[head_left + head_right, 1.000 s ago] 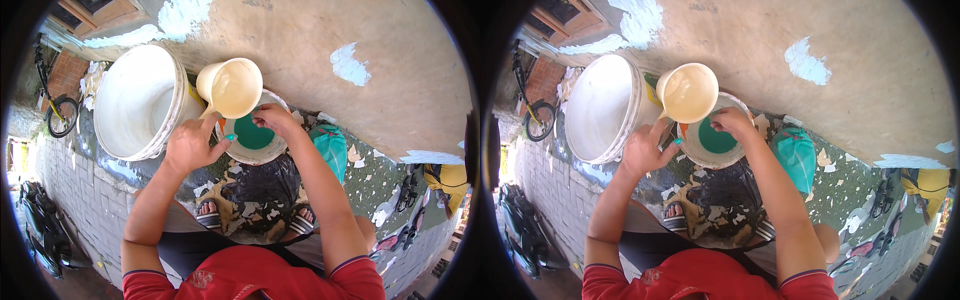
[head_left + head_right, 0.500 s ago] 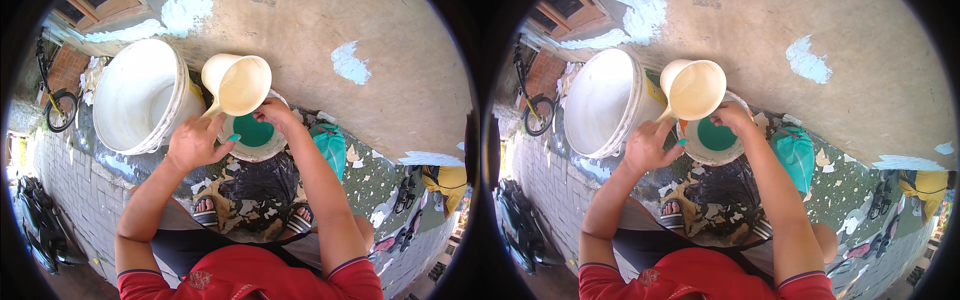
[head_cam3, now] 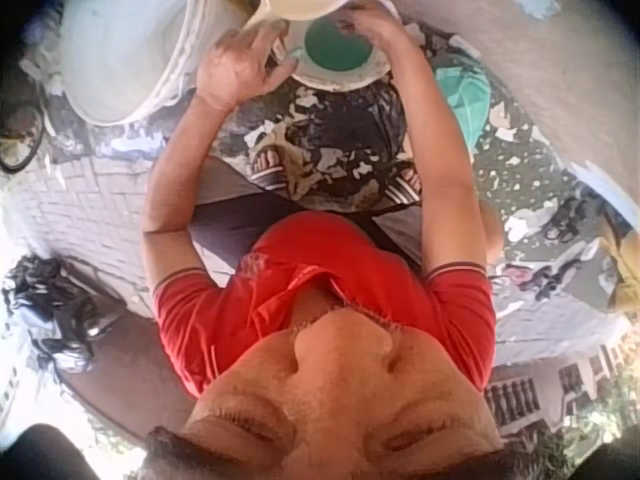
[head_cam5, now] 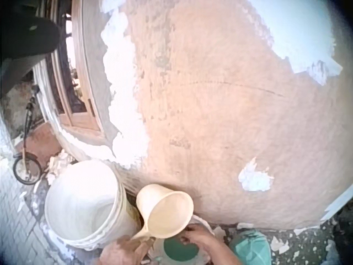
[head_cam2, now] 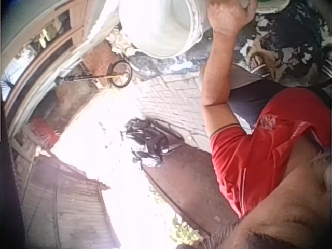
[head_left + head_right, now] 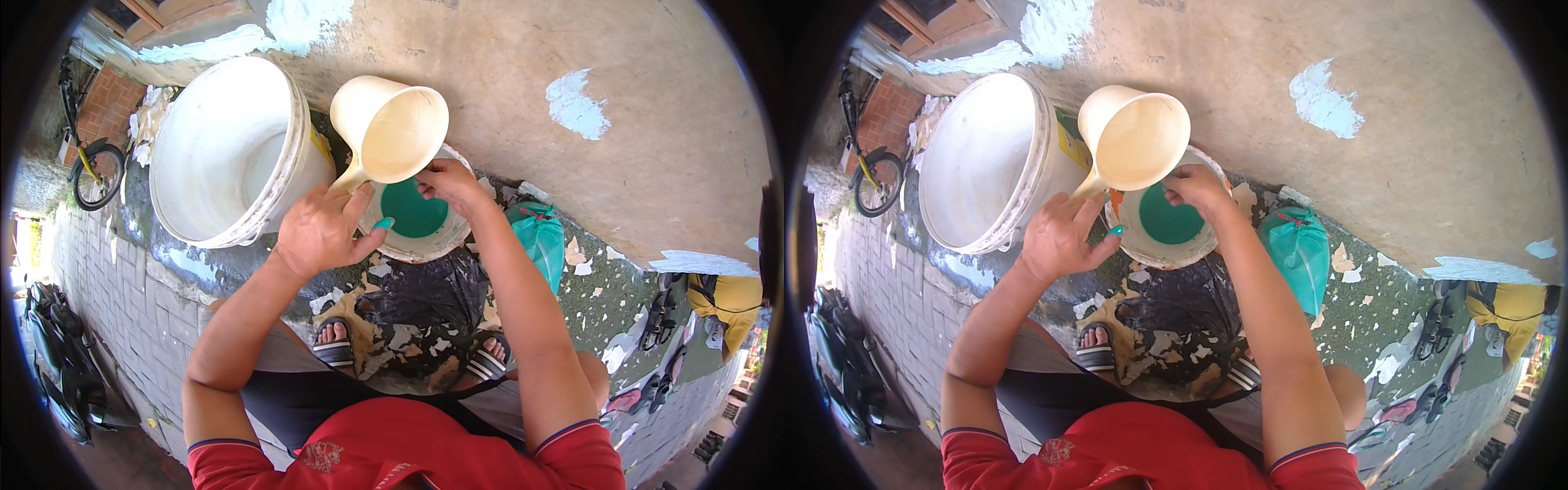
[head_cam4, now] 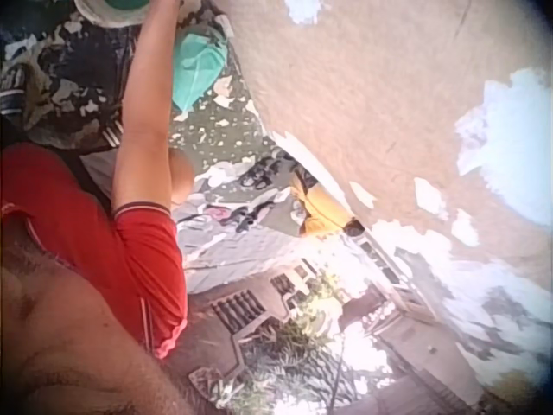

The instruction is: The person prepares green paint by pouring pigment from a plastic bag into a small bucket and stirring it by hand, then uses a scoop to add water and continues mixing.

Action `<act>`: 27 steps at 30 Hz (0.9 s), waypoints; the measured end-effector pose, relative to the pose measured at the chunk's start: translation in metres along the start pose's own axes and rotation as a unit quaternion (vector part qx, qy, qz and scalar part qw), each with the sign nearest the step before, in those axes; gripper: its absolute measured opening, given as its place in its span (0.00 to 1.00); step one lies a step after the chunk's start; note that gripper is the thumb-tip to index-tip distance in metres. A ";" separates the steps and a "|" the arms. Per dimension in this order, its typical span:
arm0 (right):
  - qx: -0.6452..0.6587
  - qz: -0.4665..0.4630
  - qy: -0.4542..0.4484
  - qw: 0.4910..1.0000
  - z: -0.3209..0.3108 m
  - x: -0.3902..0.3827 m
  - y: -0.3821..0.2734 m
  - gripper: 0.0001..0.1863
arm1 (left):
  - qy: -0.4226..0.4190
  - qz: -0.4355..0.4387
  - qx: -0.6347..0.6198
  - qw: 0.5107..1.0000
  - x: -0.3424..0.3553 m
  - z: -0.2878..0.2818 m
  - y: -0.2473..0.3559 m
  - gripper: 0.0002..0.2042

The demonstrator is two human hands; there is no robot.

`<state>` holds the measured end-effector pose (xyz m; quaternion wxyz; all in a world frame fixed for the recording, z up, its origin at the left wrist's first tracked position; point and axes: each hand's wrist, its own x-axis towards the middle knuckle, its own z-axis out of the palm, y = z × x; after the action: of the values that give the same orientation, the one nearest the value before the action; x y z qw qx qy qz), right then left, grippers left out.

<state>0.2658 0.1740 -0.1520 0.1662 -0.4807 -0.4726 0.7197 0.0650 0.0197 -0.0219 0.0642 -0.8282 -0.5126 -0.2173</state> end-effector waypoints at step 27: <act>-0.080 -0.009 -0.011 0.997 0.004 -0.010 -0.010 0.15 | 0.007 0.029 0.007 1.000 -0.002 0.010 -0.004 0.20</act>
<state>0.2648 0.1695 -0.1378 0.1290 -0.4799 -0.5348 0.6834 0.0636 0.0227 -0.0321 0.0795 -0.8406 -0.4896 -0.2174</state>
